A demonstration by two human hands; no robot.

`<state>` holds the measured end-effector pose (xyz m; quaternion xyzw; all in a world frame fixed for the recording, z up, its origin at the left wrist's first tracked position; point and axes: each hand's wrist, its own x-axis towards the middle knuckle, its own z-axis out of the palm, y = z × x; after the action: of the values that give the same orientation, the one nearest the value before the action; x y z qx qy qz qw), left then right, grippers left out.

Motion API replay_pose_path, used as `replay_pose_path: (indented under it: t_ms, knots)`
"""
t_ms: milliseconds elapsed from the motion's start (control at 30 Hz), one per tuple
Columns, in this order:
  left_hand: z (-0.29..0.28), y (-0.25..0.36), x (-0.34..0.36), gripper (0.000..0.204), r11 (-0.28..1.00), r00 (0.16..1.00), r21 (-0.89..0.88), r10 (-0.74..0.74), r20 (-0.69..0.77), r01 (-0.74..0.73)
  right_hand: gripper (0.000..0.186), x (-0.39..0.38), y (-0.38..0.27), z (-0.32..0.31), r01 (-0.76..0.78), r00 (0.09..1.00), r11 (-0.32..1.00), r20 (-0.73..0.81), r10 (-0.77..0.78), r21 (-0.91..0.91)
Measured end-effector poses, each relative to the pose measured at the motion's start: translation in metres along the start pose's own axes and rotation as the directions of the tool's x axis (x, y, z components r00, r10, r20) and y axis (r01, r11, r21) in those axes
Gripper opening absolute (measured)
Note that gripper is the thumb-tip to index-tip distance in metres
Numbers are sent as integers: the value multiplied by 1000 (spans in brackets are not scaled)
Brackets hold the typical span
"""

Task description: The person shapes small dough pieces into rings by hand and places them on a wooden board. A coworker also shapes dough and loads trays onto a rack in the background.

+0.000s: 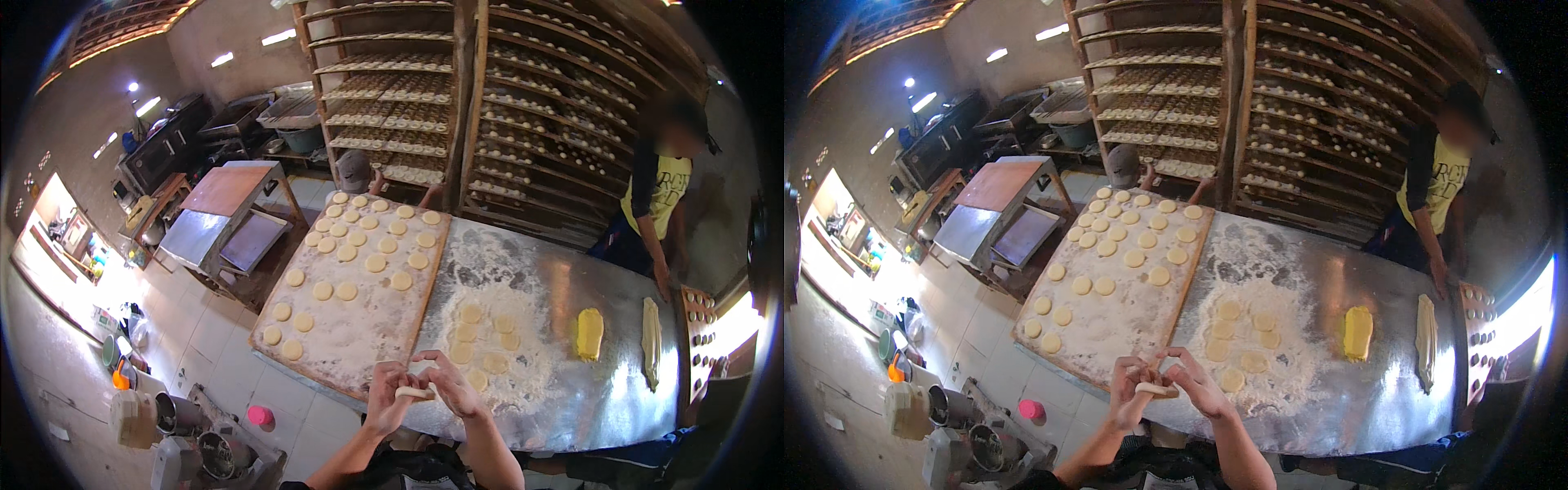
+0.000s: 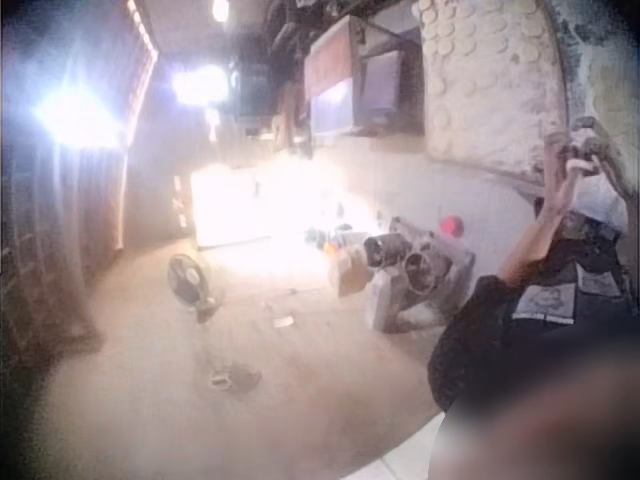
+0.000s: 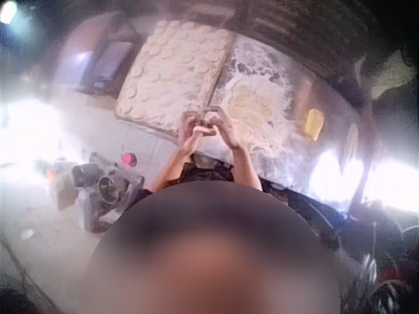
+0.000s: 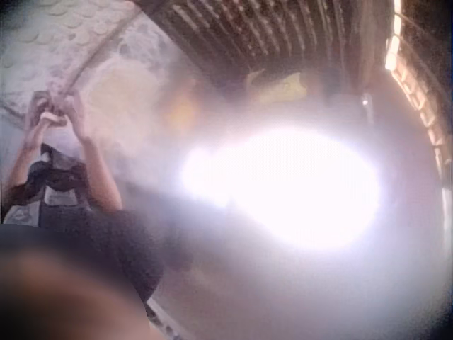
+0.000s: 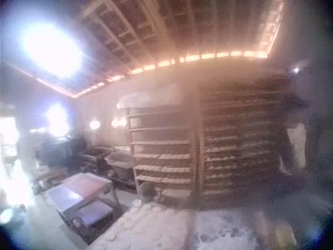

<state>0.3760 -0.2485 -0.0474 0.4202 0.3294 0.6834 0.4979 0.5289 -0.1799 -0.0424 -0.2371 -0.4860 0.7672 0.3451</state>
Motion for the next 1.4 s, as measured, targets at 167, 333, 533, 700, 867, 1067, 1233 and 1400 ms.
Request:
replay_pose_path:
  t_ms: [167,333,533,700,867,1067,1233,1400]
  knots:
    - [-42,11,-3,28,969,989,241,-29,-147,64,61,19,22,57,155,950,596,-46,-308,-788]
    - [-82,14,-3,39,479,974,870,228,7,-119,66,34,49,80,81,993,964,-67,-101,-253]
    - [-112,21,0,21,553,994,826,84,70,-105,61,55,77,102,83,963,947,-218,-155,-309]
    - [-133,25,14,16,585,998,809,17,55,-54,81,60,86,113,216,954,975,-200,-223,-55]
    - [-135,27,26,14,671,978,715,79,191,-194,78,61,86,118,-3,928,997,-371,-23,-71]
    - [-133,32,36,17,711,986,698,-41,163,-86,74,61,90,120,118,839,989,-524,-145,-85]
    - [-132,30,40,19,675,950,736,-255,180,41,70,61,98,113,148,859,975,-467,-211,-167]
    - [-124,25,43,20,650,928,757,-239,285,-66,70,50,99,102,85,854,706,-313,-415,-703]
